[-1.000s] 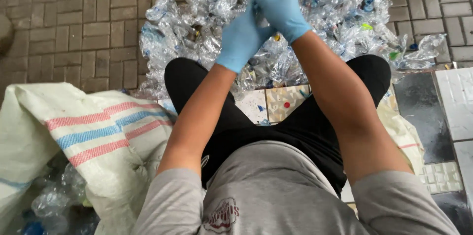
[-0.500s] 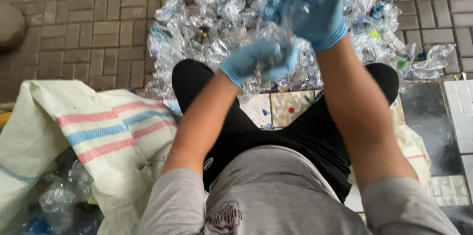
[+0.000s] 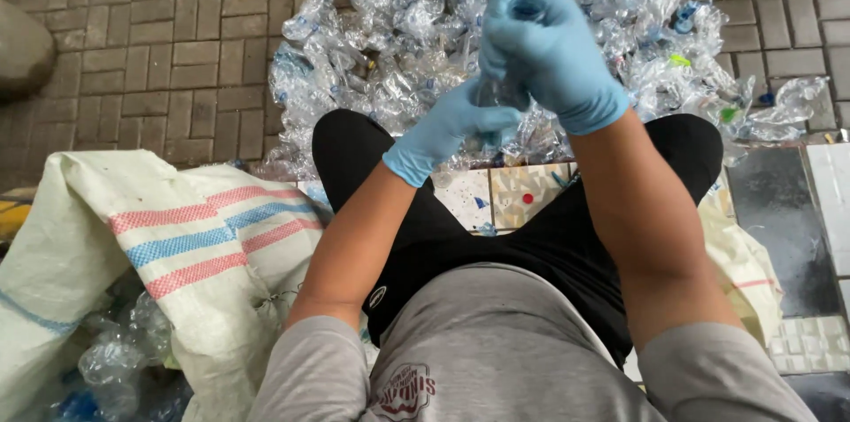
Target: Sorting and placing plastic bottles into a large collection bag
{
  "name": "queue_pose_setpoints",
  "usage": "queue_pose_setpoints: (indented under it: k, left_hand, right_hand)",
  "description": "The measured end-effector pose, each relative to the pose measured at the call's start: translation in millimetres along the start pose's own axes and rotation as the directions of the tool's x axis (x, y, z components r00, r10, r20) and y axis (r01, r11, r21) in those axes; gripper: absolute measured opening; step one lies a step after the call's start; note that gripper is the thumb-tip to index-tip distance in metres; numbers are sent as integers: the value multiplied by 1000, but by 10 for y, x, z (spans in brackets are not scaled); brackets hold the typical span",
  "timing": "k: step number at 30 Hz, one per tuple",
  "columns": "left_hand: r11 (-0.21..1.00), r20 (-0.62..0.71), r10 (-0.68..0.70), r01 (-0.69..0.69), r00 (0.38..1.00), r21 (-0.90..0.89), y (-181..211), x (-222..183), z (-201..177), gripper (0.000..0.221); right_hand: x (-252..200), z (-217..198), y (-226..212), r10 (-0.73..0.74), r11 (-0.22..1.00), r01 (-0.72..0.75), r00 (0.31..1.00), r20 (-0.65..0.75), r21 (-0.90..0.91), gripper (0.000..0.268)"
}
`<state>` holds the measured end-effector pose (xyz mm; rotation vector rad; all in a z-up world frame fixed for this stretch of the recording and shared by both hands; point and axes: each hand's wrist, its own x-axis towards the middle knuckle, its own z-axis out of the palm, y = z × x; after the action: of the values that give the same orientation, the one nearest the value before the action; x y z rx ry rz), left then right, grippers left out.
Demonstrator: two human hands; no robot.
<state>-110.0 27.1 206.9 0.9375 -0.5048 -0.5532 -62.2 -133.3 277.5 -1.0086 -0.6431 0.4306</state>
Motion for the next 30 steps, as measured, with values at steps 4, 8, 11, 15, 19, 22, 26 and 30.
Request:
queue_pose_setpoints:
  k: [4, 8, 11, 15, 19, 22, 26, 30]
  left_hand:
    - [949, -375, 47, 76, 926, 306, -23, 59, 104, 26]
    - [718, -482, 242, 178, 842, 672, 28, 152, 174, 49]
    - [561, -479, 326, 242, 815, 792, 7, 194, 129, 48]
    - [421, -497, 307, 352, 812, 836, -94, 312, 19, 64]
    - [433, -522, 282, 378, 805, 818, -177, 391, -138, 58]
    - [561, -419, 198, 248, 886, 790, -113, 339, -213, 54]
    - [673, -458, -45, 366, 888, 643, 153, 180, -91, 61]
    - [727, -505, -17, 358, 863, 586, 329, -158, -79, 60]
  right_hand:
    - [-6, 47, 102, -39, 942, -21, 984, -172, -334, 11]
    - [59, 1, 223, -224, 753, 25, 949, -220, -657, 11]
    - [78, -28, 303, -355, 589, 77, 919, -172, -805, 10]
    - [151, -162, 482, -468, 496, 99, 867, -169, -863, 10]
    - [174, -221, 479, -454, 508, 69, 868, -200, -858, 9]
    - [126, -150, 334, -286, 597, -12, 931, -226, -802, 12]
    - [79, -54, 239, -116, 674, -41, 980, -160, -737, 13]
    - [179, 136, 154, -136, 716, 121, 990, 32, -688, 12]
